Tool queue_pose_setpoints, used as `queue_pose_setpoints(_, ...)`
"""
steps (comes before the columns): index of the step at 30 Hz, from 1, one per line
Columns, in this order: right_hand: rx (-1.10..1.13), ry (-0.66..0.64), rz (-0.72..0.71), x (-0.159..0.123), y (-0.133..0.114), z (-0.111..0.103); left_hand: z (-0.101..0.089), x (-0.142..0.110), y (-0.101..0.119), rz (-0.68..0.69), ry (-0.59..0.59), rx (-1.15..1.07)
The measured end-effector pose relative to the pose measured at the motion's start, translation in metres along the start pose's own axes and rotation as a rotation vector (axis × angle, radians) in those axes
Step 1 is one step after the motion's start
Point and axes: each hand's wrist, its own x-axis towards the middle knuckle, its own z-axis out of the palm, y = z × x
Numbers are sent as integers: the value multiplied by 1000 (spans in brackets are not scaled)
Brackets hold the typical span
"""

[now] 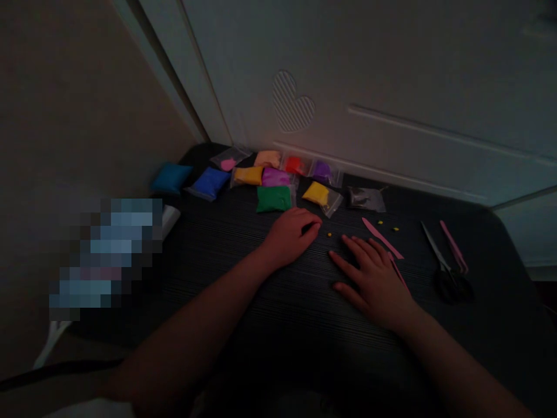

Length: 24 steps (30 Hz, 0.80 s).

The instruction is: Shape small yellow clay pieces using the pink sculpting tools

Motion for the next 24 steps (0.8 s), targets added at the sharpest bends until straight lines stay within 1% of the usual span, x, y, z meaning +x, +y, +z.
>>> queue_pose_setpoints(3,3,12,10,1,-1,1,1,0,0,-4,-6,3)
queue_pose_setpoints(7,26,3,-46,0,-1,0,1,0,0,-4,-17,9)
queue_pose_setpoints(12,12,-31,28,-1,-2,-1,0,1,1,-3,-23,10)
queue_pose_setpoints(17,29,-52,-30,0,-3,-2,0,1,1,-14,-22,19)
queue_pose_setpoints(21,12,-49,32,0,-4,-1,0,0,2,-9,-18,20)
queue_pose_setpoints(24,17,-56,5,-1,-4,0,-1,1,2,-4,-15,22)
